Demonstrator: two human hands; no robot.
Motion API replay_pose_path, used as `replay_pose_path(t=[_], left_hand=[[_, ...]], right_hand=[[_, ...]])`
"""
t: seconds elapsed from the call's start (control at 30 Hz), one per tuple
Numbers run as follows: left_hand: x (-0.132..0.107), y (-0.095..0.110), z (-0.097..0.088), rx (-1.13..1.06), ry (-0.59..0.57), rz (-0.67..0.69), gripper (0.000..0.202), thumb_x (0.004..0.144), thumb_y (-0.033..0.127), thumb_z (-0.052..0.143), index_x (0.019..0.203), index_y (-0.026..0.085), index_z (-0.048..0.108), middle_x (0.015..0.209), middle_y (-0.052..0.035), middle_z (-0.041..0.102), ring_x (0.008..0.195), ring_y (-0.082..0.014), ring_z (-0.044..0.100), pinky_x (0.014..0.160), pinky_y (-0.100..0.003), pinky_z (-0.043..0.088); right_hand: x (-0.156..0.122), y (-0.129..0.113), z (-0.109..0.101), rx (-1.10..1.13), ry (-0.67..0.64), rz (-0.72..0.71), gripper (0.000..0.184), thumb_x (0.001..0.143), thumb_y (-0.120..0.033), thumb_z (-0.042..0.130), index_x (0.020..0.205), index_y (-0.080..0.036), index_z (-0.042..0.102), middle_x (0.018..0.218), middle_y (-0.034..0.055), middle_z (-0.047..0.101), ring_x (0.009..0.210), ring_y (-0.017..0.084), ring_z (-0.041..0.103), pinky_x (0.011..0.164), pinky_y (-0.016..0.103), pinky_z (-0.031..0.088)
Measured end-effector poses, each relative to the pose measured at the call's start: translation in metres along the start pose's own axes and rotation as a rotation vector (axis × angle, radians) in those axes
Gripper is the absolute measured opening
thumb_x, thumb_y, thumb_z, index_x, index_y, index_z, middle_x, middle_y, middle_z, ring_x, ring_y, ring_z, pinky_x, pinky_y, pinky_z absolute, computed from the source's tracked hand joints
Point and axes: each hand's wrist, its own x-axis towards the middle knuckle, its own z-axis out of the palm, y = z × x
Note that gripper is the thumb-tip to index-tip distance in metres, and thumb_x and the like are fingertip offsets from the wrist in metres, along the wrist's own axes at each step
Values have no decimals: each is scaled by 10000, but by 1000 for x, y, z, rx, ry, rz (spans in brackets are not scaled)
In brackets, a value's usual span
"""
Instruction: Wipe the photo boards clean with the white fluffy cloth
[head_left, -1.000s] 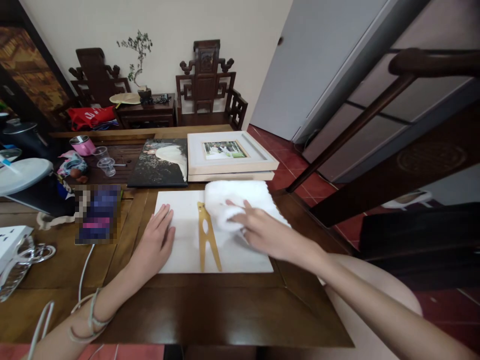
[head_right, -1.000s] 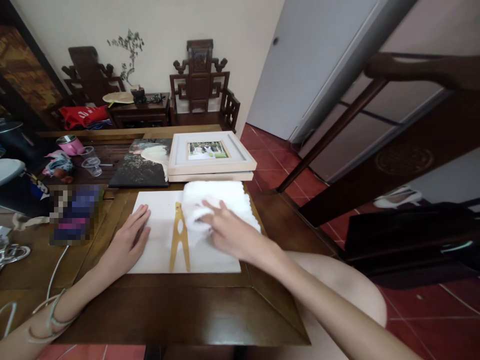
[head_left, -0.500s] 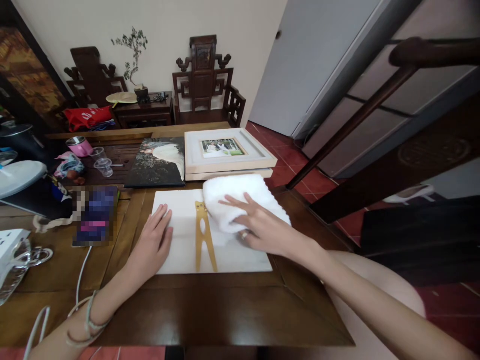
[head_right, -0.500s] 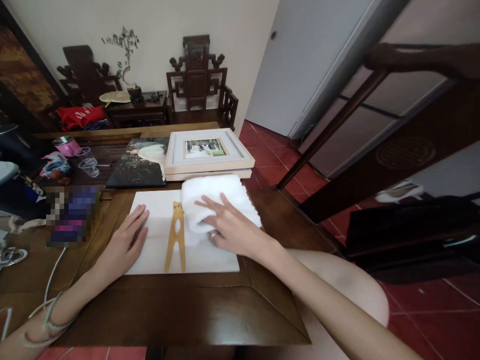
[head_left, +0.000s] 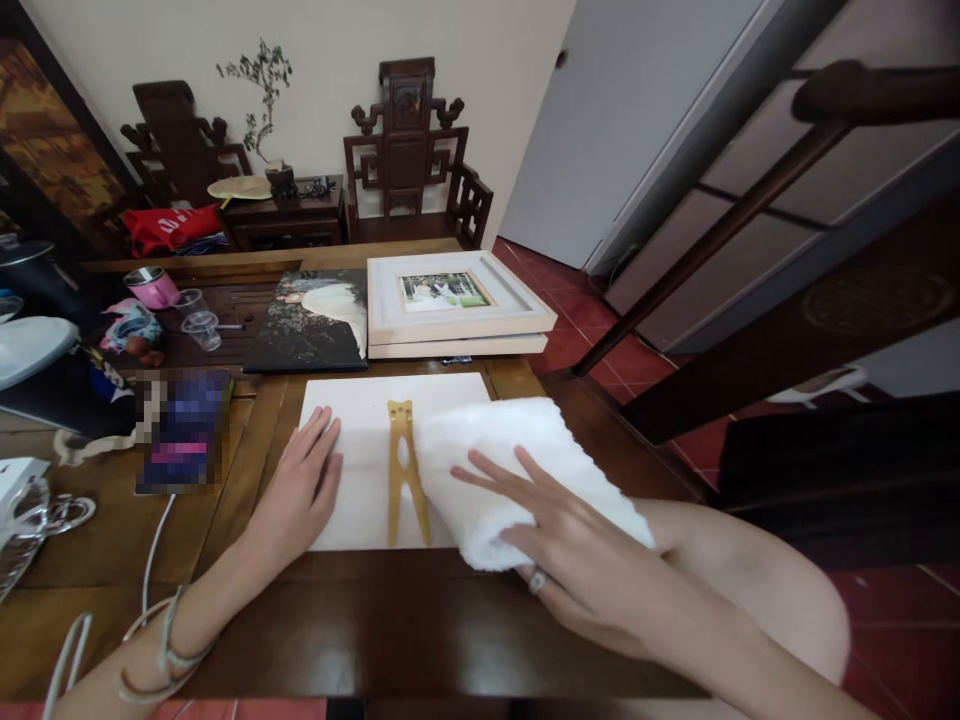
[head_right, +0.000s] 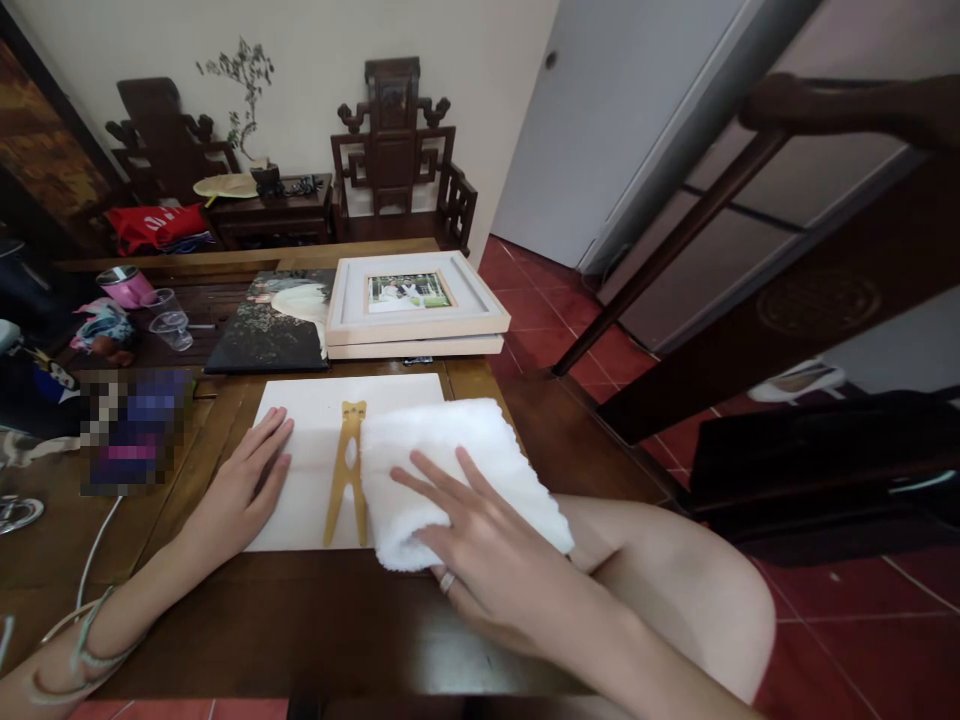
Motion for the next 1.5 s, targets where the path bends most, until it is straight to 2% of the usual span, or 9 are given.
replay_pose_path(t=[0.2, 0.37, 0.47, 0.57, 0.83, 1.1, 1.23, 1.33, 1.5], left_hand=[[0, 0, -1, -13, 4, 7, 459, 976, 324, 341, 1366, 113, 463, 1501, -157, 380, 1422, -263, 287, 1163, -501, 243], [-1, -1, -1, -22, 7, 9, 459, 976, 320, 343, 1368, 112, 463, 1503, -159, 376, 1422, -262, 288, 1163, -502, 242], [-1, 0, -2, -31, 3, 4, 461, 976, 321, 343, 1369, 112, 464, 1505, -160, 372, 1423, -272, 282, 1164, -504, 240], [-1, 1, -2, -34, 2, 1, 461, 975, 325, 344, 1367, 115, 467, 1503, -158, 377, 1420, -274, 289, 1165, -497, 243], [1, 2, -1, -5, 2, 10, 446, 977, 314, 341, 1362, 123, 462, 1499, -156, 385, 1421, -265, 289, 1158, -513, 249], [0, 2, -3, 0, -5, 2, 461, 976, 323, 337, 1362, 102, 462, 1501, -160, 378, 1425, -257, 281, 1167, -489, 240], [0, 2, -3, -4, 0, 13, 467, 977, 320, 341, 1362, 85, 462, 1500, -169, 377, 1424, -257, 284, 1169, -479, 241], [-1, 2, -3, -3, 7, 18, 471, 979, 318, 337, 1362, 73, 461, 1497, -174, 379, 1424, -255, 285, 1168, -479, 245], [-1, 1, -1, -2, 11, 13, 456, 980, 314, 335, 1365, 104, 458, 1497, -165, 383, 1424, -255, 286, 1162, -494, 248]], right_hand=[[39, 31, -16, -21, 7, 63, 321, 780, -46, 419, 979, -175, 634, 1170, 154, 659, 1299, 308, 460, 1049, 571, 376], [78, 59, -24, -30, 19, 86, 292, 822, -56, 415, 985, -181, 622, 843, 71, 682, 859, 248, 661, 839, 424, 509], [78, 59, -17, -29, 34, 78, 301, 828, -48, 409, 1009, -142, 629, 1002, 135, 696, 1075, 295, 618, 946, 505, 457], [57, 41, -1, -64, 68, 51, 283, 786, -41, 450, 957, -100, 668, 1374, 227, 512, 1373, 373, 329, 1070, 662, 259], [-21, -24, 27, -81, 190, -83, 164, 630, -41, 559, 567, -176, 628, 1495, 159, 381, 1406, 410, 204, 1103, 700, 159], [27, 20, 14, -158, 109, -35, 218, 886, -273, 587, 788, -153, 741, 1482, 184, 386, 1391, 387, 265, 1087, 672, 234], [55, 43, 10, -225, 107, -19, 240, 923, -260, 538, 946, -126, 736, 1481, 201, 378, 1397, 387, 243, 1077, 671, 251], [50, 36, 14, -231, 131, -20, 231, 912, -248, 557, 880, -117, 745, 1480, 207, 375, 1393, 407, 235, 1080, 684, 224], [5, -8, 27, -140, 199, -69, 240, 869, -226, 610, 666, -153, 715, 1470, 182, 404, 1380, 427, 251, 1073, 708, 223]])
